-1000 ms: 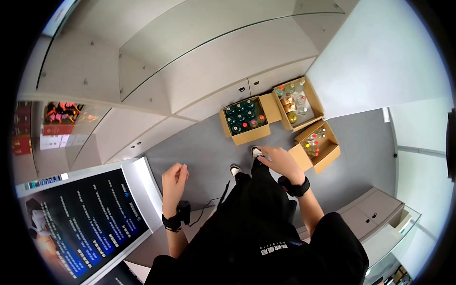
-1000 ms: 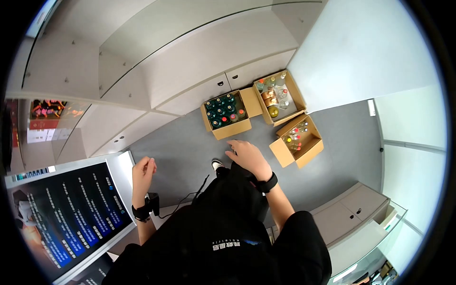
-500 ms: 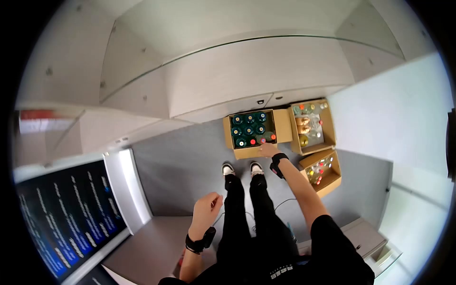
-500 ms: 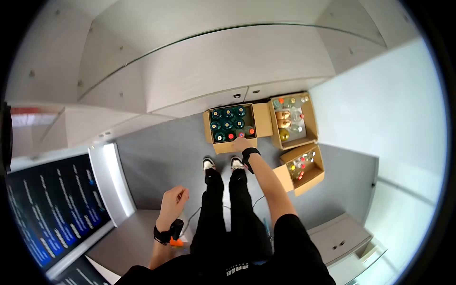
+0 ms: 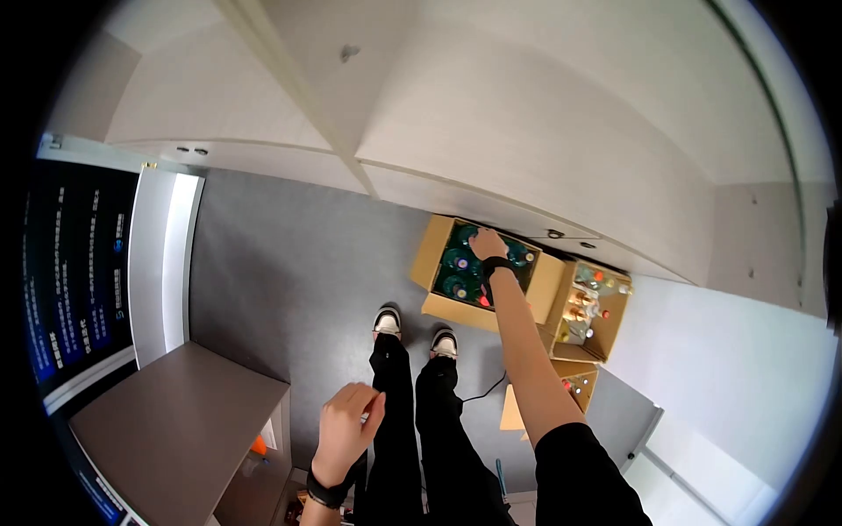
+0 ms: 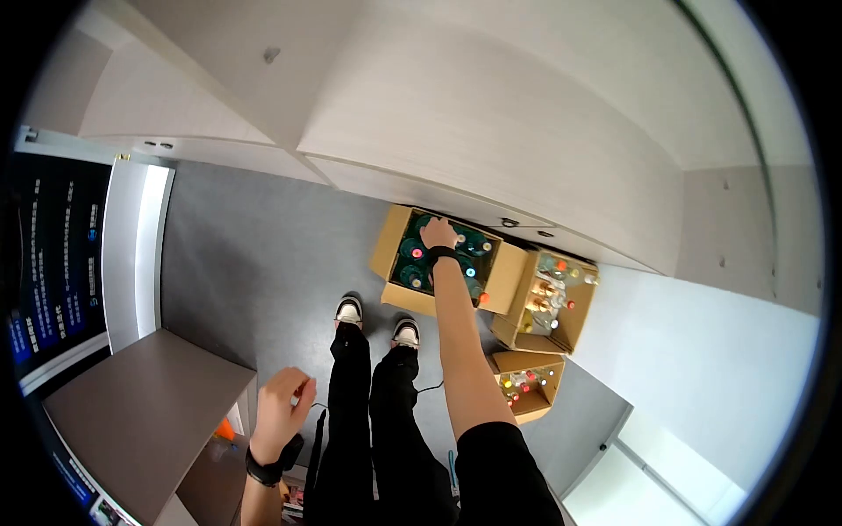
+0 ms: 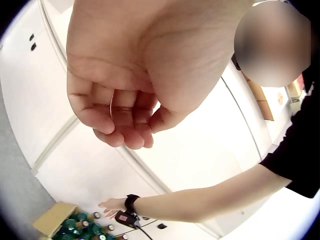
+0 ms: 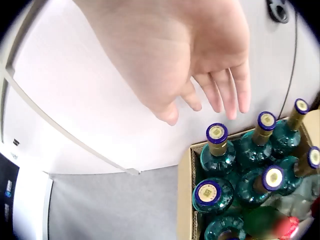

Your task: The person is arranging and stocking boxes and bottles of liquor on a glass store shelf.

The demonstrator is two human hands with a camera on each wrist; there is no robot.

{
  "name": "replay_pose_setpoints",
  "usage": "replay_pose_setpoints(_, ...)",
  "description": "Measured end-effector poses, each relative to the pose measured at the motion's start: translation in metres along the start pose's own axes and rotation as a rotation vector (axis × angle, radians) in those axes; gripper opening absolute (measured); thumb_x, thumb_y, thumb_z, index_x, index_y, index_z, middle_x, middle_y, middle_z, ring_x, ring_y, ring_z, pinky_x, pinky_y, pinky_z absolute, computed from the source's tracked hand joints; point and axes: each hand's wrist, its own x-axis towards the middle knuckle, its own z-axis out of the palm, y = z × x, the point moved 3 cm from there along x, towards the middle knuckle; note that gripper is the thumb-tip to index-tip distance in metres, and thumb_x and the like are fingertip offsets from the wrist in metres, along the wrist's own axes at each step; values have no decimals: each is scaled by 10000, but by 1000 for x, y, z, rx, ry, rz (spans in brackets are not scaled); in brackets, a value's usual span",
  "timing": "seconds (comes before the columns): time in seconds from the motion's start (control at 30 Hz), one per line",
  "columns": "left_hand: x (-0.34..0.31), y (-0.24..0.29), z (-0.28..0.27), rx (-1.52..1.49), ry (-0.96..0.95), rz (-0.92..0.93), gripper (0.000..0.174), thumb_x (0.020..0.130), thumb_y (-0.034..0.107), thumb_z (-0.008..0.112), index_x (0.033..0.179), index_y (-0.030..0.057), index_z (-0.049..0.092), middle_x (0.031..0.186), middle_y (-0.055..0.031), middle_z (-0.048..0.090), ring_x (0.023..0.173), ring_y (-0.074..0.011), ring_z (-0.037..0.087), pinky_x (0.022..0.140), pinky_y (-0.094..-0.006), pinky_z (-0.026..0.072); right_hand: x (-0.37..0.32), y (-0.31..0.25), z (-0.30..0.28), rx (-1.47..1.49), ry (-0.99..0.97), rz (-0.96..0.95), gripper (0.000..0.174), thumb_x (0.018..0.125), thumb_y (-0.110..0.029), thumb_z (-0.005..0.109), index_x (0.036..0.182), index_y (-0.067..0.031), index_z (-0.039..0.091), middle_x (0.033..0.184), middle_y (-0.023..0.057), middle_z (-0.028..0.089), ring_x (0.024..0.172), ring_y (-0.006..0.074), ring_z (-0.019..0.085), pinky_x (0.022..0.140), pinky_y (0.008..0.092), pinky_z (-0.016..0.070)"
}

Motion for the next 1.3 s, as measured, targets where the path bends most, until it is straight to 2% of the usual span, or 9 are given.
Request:
replay_pose_setpoints(0.1, -19, -41, -1, 8, -1, -94, 124, 751, 26, 584, 664, 12, 497, 607, -88, 500, 531, -246, 494, 467, -314, 387, 16, -15, 11, -104, 29, 92, 428, 795, -359, 510, 1008, 4, 587, 1105, 217, 540, 1028, 359, 519, 851, 435, 442)
replay_pose_setpoints(0.27, -45, -86, 5, 7, 2, -254, 107, 749, 31, 584, 677, 8, 510, 620, -94, 513, 546, -251, 504, 476, -313, 394, 46, -17, 47, -637, -56, 193, 234, 820, -188, 477, 921, -119, 677, 974, 80, 639, 897, 280, 610, 664, 410, 501)
replay_pose_setpoints(0.37, -58, -98, 10, -31, -5, -343, 108, 758, 53, 584, 683, 12, 518, 611, -100, 513, 552, -255, 511, 487, -324, 403, 49, -11, 47, -577, -80, 235, 221, 806, -159, 482, 864, -136, 693, 902, 47, 658, 793, 233, 642, 530, 375, 508)
replay_pose_setpoints(0.53, -56, -93, 18, -73, -5, -347, 103, 755, 55, 587, 684, 16, 524, 601, -92, 510, 540, -254, 509, 486, -323, 403, 53, 23, 61, -581, 60, 51, 275, 734, -376, 624, 810, -118, 682, 851, 71, 650, 810, 244, 626, 657, 348, 507)
replay_pose_setpoints(0.7, -48, -70, 14, -61, -55, -266, 97, 755, 60, 590, 693, 24, 525, 599, -76, 506, 542, -242, 508, 479, -321, 402, 26, 19, 28, -437, 43, 33, 299, 712, -380, 626, 804, -101, 674, 809, 96, 652, 774, 269, 629, 660, 384, 507)
replay_pose_setpoints(0.87, -57, -44, 2, -28, -16, -137, 81, 748, 61, 594, 709, 31, 530, 600, -70, 503, 551, -238, 511, 481, -329, 408, -16, 11, -26, -419, 48, -120, 291, 737, -367, 601, 774, -86, 667, 768, 128, 642, 738, 300, 624, 656, 411, 499)
replay_pose_setpoints(1.1, -36, 41, -42, 26, -72, 93, 70, 757, 84, 591, 792, 40, 550, 647, -74, 533, 615, -230, 547, 549, -313, 439, -168, -12, -169, -388, 77, -267, 333, 748, -385, 590, 737, -57, 647, 746, 120, 634, 708, 275, 625, 600, 381, 496)
replay_pose_setpoints(1.27, -24, 98, -53, 162, -20, 378, 396, 735, 194, 631, 1078, 69, 477, 943, -91, 550, 853, -269, 539, 707, -351, 443, -302, -28, -298, -297, 115, -325, 369, 771, -401, 548, 730, -46, 639, 640, 161, 592, 620, 322, 585, 604, 425, 464)
replay_pose_setpoints(1.3, -25, 109, -52, 199, -34, 418, 497, 725, 228, 642, 1151, 64, 445, 1046, -109, 535, 933, -288, 522, 762, -362, 435, -323, -28, -320, -205, -7, -262, 395, 779, -415, 541, 717, -36, 634, 603, 161, 574, 586, 309, 574, 580, 410, 457)
